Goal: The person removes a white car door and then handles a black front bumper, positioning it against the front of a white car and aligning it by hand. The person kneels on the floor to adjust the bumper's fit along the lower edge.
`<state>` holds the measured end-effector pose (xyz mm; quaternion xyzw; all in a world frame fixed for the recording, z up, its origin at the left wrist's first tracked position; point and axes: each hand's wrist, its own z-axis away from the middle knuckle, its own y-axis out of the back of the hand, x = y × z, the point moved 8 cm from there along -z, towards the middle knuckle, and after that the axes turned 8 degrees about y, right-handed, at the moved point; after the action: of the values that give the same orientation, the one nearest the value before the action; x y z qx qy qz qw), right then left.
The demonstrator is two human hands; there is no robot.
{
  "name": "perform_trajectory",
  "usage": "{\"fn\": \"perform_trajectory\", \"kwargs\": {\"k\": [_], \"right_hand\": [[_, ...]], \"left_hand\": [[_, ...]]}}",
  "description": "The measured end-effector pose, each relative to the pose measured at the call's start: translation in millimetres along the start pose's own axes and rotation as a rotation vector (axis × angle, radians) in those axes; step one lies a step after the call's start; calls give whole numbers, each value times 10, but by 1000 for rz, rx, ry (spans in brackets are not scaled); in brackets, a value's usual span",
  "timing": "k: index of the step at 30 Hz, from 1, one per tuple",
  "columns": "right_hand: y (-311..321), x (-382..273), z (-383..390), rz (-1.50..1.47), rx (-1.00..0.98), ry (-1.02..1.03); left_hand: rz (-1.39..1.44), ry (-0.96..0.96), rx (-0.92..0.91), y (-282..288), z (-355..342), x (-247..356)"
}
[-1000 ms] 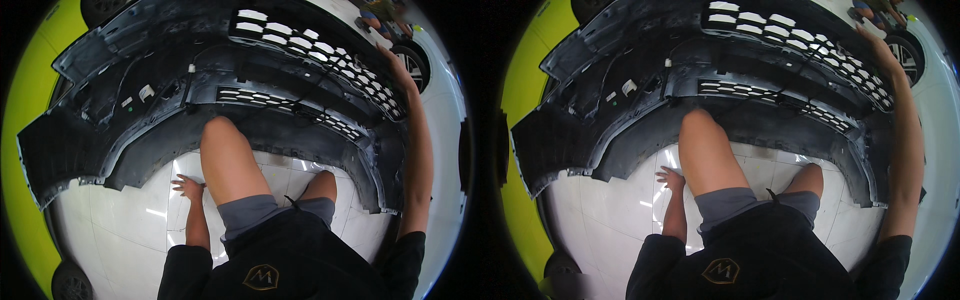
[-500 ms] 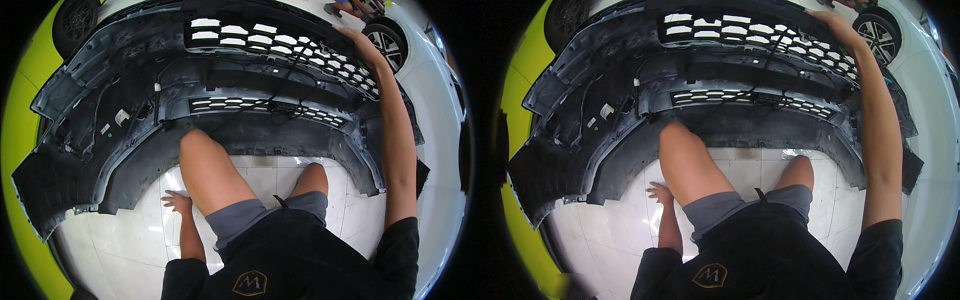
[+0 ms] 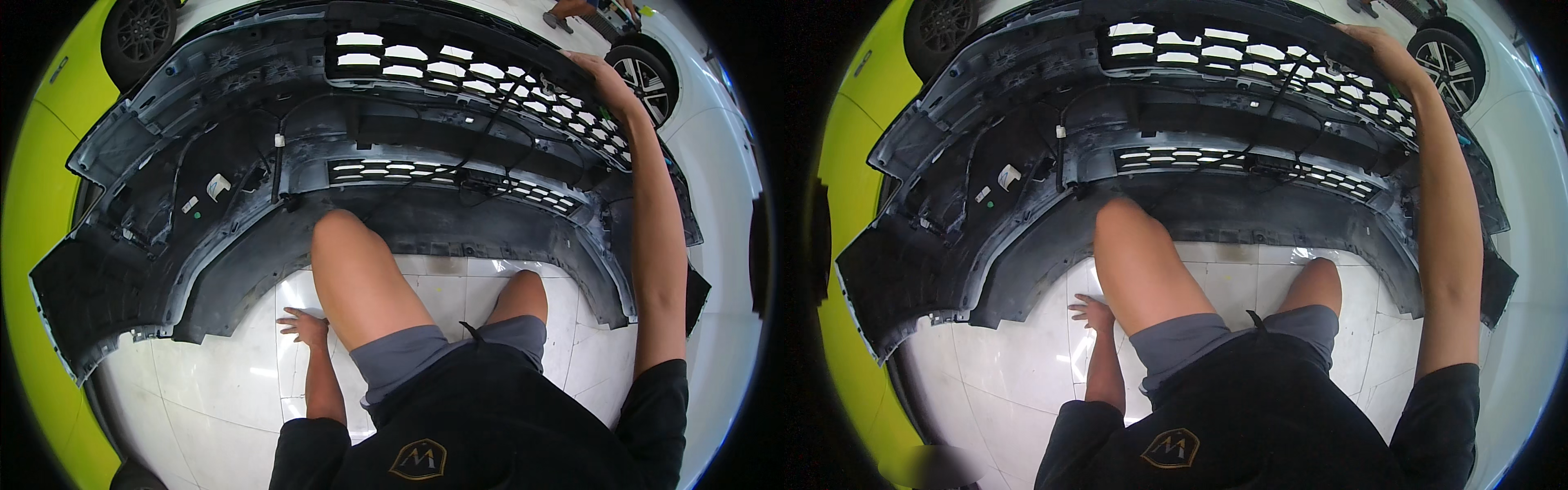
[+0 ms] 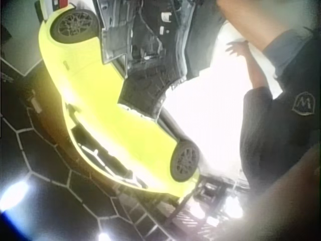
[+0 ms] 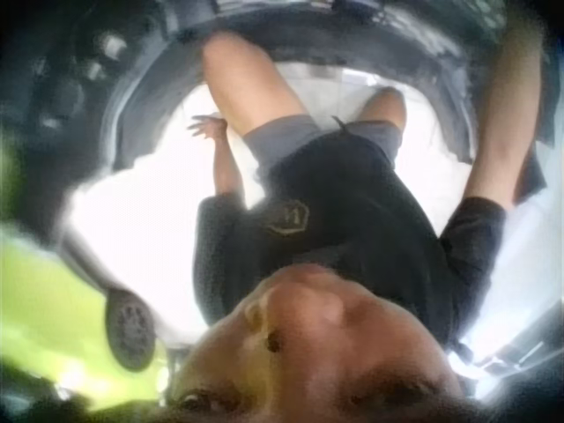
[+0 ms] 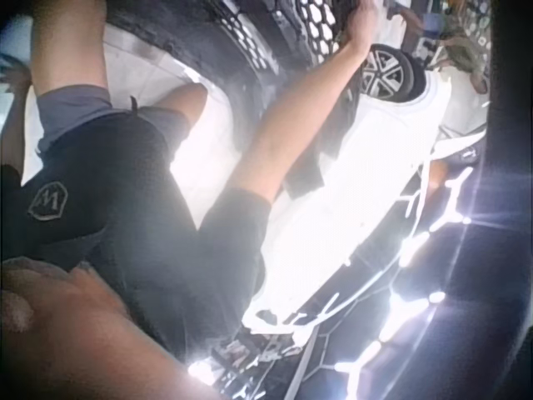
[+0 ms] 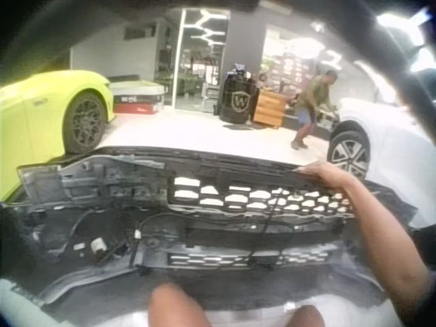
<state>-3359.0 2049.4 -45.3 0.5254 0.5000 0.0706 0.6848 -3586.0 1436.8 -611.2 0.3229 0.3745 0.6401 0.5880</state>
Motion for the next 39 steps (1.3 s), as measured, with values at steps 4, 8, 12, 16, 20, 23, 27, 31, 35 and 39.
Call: {"fn": "perform_trajectory", "kwargs": {"k": [4,8,12,16,20,23,27,31,35,39], "right_hand": [[-21,4,-2,-9,14,16],[-36,-40,-4,76,37,63],[-31,-94,-14,288,-18,171],[-41,-183,50,655,-12,286],[3,205,-42,-220,-36,-81],[3,200,-54,-162,7,-115],[-49,71,-83,-58,2,-37],[98,216,-90,-3,-32,37],[-6,101,-98,193,-84,167],[-8,183,-131,35,-144,182]], "left_hand": [[18,6,-3,38,45,6],[-8,16,13,77,46,-14],[-12,19,14,101,80,-7],[-4,11,-17,128,74,-3],[-13,-31,-45,114,106,43],[8,-28,-21,117,101,16],[20,-14,-15,131,86,-19],[-23,-13,33,178,147,92],[40,41,-22,274,145,-31],[53,23,-33,348,212,0]]}}
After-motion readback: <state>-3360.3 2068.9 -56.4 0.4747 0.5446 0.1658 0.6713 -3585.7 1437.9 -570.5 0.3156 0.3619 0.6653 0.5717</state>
